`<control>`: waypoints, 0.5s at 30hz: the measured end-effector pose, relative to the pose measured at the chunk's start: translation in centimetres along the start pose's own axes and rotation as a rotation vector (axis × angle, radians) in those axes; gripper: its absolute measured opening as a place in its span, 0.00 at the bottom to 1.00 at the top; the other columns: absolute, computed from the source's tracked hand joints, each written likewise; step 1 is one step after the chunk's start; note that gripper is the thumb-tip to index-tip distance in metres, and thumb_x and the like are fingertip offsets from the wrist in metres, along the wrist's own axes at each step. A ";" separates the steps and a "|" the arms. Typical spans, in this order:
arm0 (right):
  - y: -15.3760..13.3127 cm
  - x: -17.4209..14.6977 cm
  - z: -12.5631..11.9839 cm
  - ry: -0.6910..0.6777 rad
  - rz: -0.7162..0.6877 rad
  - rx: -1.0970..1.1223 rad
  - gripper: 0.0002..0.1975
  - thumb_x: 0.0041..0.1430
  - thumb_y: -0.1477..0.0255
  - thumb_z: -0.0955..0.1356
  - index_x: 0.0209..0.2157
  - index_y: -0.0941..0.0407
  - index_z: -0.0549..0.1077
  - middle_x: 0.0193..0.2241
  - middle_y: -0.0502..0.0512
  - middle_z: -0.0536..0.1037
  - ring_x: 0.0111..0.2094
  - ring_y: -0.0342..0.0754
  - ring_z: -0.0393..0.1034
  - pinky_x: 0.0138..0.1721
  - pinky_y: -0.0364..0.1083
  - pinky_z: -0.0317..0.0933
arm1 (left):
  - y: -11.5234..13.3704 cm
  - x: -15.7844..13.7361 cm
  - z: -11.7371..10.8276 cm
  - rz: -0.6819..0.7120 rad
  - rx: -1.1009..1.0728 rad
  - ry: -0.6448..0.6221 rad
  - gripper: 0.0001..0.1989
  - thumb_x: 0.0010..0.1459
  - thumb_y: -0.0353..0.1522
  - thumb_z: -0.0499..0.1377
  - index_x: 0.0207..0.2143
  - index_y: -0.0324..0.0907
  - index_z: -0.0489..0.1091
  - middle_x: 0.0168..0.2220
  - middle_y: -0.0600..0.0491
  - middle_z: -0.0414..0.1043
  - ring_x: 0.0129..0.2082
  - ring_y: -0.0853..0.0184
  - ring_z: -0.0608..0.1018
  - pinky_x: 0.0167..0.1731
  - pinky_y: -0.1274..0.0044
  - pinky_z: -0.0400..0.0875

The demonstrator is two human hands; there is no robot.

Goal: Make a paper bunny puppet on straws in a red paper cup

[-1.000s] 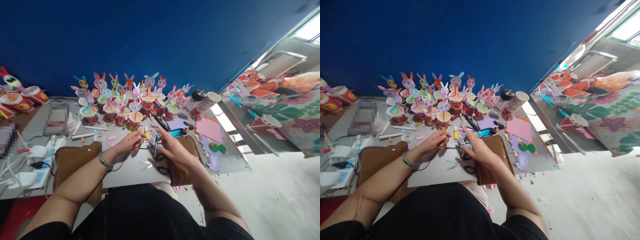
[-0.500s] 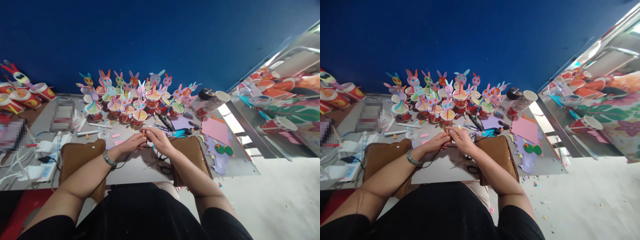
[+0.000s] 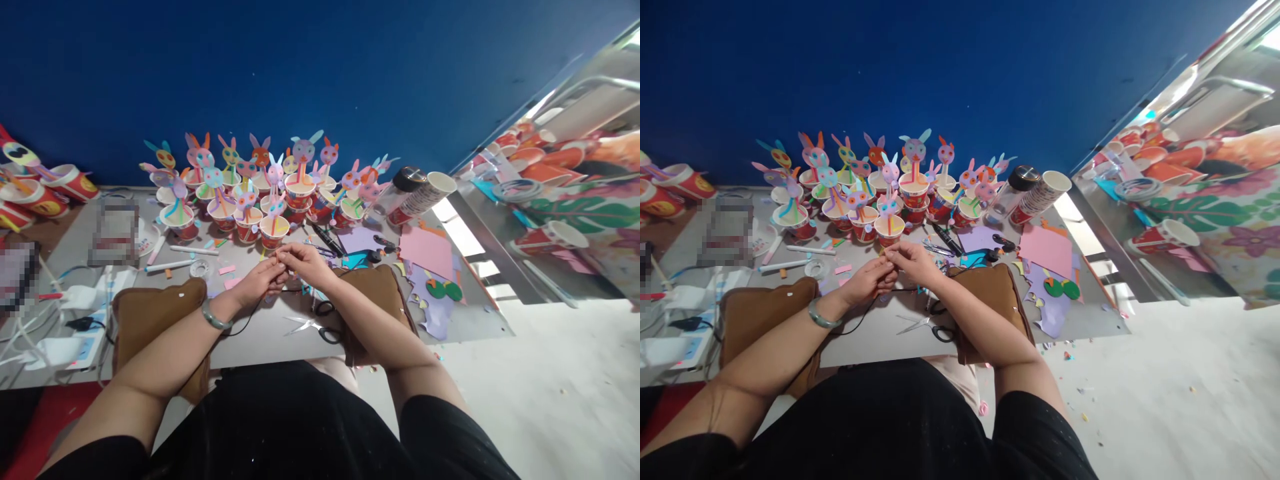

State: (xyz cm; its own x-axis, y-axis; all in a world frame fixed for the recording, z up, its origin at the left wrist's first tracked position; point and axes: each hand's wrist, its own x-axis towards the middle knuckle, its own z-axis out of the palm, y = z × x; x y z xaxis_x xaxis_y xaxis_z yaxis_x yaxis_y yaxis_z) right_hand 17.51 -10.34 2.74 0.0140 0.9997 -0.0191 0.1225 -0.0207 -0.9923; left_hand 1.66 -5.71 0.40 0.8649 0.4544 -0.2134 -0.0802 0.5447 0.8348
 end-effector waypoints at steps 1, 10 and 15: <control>0.0 0.1 0.1 0.003 0.006 0.010 0.22 0.59 0.51 0.70 0.40 0.56 0.78 0.35 0.54 0.82 0.34 0.47 0.75 0.32 0.44 0.69 | 0.0 0.1 0.0 -0.004 -0.004 0.013 0.19 0.58 0.44 0.63 0.30 0.42 0.58 0.23 0.61 0.58 0.16 0.79 0.57 0.17 0.84 0.52; 0.6 -0.3 0.0 0.013 0.017 0.023 0.21 0.58 0.51 0.71 0.37 0.56 0.76 0.26 0.50 0.77 0.29 0.45 0.71 0.28 0.43 0.65 | -0.4 0.6 -0.2 -0.023 0.076 0.001 0.23 0.52 0.47 0.67 0.29 0.41 0.61 0.22 0.60 0.61 0.17 0.79 0.59 0.17 0.83 0.52; 0.7 -1.1 -0.6 0.026 -0.058 -0.146 0.17 0.62 0.56 0.69 0.40 0.57 0.78 0.33 0.54 0.81 0.30 0.45 0.73 0.33 0.45 0.69 | -0.2 0.4 -0.2 0.005 0.209 -0.006 0.25 0.54 0.51 0.65 0.31 0.40 0.63 0.21 0.61 0.58 0.17 0.80 0.55 0.16 0.84 0.46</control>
State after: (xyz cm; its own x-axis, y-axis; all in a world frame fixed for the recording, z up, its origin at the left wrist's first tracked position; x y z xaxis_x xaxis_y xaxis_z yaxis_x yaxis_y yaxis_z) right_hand 18.17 -11.50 2.19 0.0279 0.9987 0.0425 0.2669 0.0335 -0.9632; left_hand 1.90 -5.49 0.04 0.8678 0.4518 -0.2067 0.0196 0.3846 0.9229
